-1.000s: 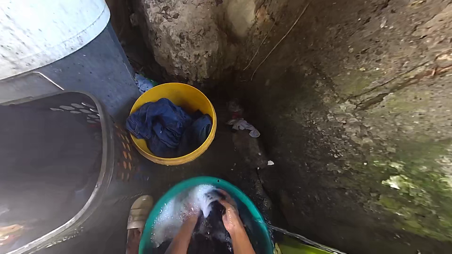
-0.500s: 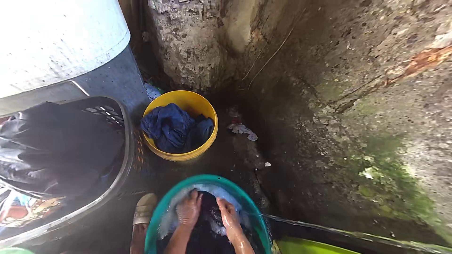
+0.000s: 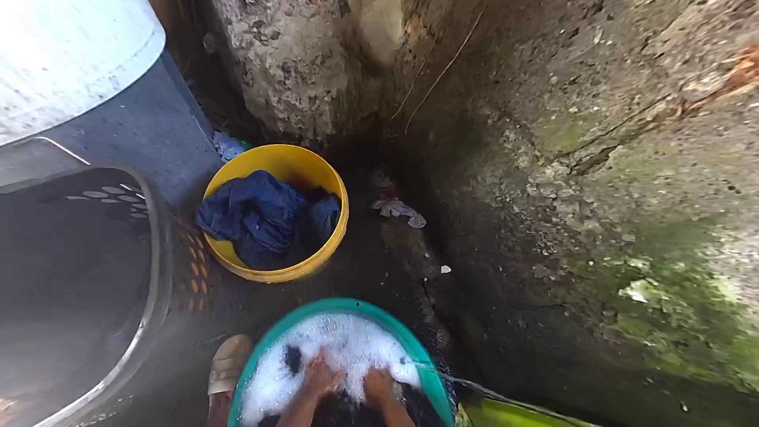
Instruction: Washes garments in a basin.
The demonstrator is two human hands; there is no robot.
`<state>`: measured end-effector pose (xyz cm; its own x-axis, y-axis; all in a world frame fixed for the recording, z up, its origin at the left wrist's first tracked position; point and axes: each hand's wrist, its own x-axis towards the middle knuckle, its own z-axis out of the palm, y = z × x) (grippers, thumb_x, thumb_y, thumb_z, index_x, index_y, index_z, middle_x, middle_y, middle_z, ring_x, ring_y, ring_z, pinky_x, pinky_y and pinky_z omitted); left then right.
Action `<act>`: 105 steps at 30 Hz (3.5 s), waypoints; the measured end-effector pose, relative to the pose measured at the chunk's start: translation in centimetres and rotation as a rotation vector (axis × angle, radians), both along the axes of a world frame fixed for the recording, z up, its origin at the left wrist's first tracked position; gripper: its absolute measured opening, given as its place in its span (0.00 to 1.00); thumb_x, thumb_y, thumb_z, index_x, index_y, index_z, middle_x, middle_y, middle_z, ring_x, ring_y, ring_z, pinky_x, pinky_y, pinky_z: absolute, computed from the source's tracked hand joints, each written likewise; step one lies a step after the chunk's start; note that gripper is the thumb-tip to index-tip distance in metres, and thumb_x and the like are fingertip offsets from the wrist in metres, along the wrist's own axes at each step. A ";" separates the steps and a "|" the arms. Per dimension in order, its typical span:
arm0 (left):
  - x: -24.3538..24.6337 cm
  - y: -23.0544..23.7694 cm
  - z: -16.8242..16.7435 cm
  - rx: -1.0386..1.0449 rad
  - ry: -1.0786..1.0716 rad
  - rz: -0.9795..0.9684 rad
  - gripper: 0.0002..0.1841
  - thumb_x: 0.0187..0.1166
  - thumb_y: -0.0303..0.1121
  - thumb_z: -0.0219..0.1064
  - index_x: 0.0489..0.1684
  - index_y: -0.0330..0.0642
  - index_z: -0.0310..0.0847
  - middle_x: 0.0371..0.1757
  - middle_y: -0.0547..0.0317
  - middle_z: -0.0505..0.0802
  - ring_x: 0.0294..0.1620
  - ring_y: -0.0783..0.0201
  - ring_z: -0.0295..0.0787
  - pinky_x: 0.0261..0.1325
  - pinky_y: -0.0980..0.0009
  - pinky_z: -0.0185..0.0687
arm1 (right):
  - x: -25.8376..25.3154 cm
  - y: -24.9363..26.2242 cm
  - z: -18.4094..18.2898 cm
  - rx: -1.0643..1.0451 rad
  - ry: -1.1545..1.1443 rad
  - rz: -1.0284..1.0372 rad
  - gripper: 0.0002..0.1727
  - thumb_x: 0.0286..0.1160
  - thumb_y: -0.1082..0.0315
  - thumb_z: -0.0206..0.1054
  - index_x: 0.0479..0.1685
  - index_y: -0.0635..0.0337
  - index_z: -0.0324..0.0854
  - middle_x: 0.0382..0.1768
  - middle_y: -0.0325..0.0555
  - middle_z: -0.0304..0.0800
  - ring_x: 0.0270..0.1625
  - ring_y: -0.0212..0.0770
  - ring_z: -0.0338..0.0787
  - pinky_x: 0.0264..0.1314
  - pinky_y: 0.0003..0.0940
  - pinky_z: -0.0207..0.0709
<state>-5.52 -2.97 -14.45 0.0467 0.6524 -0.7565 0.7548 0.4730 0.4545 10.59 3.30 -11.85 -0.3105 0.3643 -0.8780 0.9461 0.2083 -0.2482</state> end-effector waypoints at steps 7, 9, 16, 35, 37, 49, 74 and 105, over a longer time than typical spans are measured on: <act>-0.2 -0.5 10.3 -0.255 0.013 0.132 0.21 0.92 0.28 0.50 0.78 0.26 0.73 0.80 0.33 0.80 0.84 0.41 0.74 0.86 0.49 0.65 | -1.4 0.4 1.4 -0.189 -0.064 -0.114 0.28 0.91 0.59 0.56 0.80 0.72 0.70 0.82 0.68 0.71 0.87 0.64 0.68 0.89 0.61 0.56; 0.4 1.4 8.6 -0.378 0.070 0.056 0.22 0.93 0.29 0.51 0.78 0.23 0.71 0.81 0.31 0.78 0.85 0.38 0.71 0.86 0.45 0.64 | -2.2 1.5 0.3 -0.158 -0.039 -0.108 0.29 0.92 0.64 0.53 0.85 0.76 0.61 0.86 0.72 0.62 0.90 0.66 0.60 0.92 0.59 0.49; -2.1 4.8 9.4 0.384 -0.183 0.084 0.37 0.66 0.30 0.80 0.81 0.38 0.74 0.81 0.37 0.79 0.86 0.39 0.68 0.90 0.45 0.54 | -3.6 3.8 9.6 0.182 0.551 -0.208 0.20 0.75 0.73 0.68 0.65 0.71 0.83 0.66 0.67 0.86 0.74 0.58 0.83 0.82 0.54 0.70; -4.6 0.3 46.2 1.451 -0.878 0.064 0.12 0.64 0.30 0.81 0.42 0.42 0.89 0.37 0.74 0.94 0.39 0.84 0.90 0.45 0.82 0.89 | 1.5 -2.0 37.7 0.625 1.657 -0.541 0.17 0.66 0.65 0.77 0.55 0.43 0.88 0.50 0.13 0.92 0.56 0.13 0.88 0.62 0.17 0.83; -5.8 0.4 42.1 1.249 -0.669 0.085 0.14 0.63 0.37 0.82 0.40 0.42 0.88 0.35 0.72 0.93 0.39 0.83 0.88 0.47 0.79 0.87 | 2.6 -1.4 36.8 0.612 1.778 -0.747 0.17 0.60 0.70 0.75 0.47 0.34 0.90 0.46 0.15 0.94 0.50 0.17 0.90 0.53 0.19 0.86; -2.0 -2.1 6.6 0.192 0.269 -0.023 0.39 0.81 0.60 0.65 0.94 0.77 0.52 0.98 0.45 0.46 0.97 0.34 0.34 0.83 0.21 0.45 | 0.8 -1.0 7.3 0.338 0.092 -0.199 0.36 0.88 0.51 0.59 0.93 0.49 0.57 0.87 0.69 0.60 0.89 0.69 0.61 0.86 0.72 0.56; 1.5 -1.9 7.2 0.181 0.155 0.112 0.32 0.85 0.44 0.65 0.89 0.49 0.67 0.89 0.44 0.71 0.92 0.41 0.58 0.93 0.42 0.50 | 2.6 -2.7 4.6 0.356 0.082 -0.255 0.27 0.87 0.62 0.58 0.85 0.55 0.71 0.85 0.67 0.66 0.89 0.68 0.62 0.87 0.70 0.54; 12.2 -3.1 52.7 1.148 -1.584 0.505 0.15 0.79 0.31 0.55 0.38 0.56 0.91 0.38 0.68 0.95 0.42 0.74 0.93 0.44 0.73 0.91 | 6.1 -4.3 24.0 0.819 1.007 -0.921 0.51 0.54 0.61 0.85 0.80 0.77 0.66 0.70 0.69 0.83 0.75 0.56 0.82 0.83 0.50 0.70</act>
<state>6.68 -6.12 38.28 -0.1824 0.8721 0.4541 -0.6158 -0.4614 0.6387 16.67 -1.02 12.12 -0.0339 0.9976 0.0599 0.3444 0.0679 -0.9364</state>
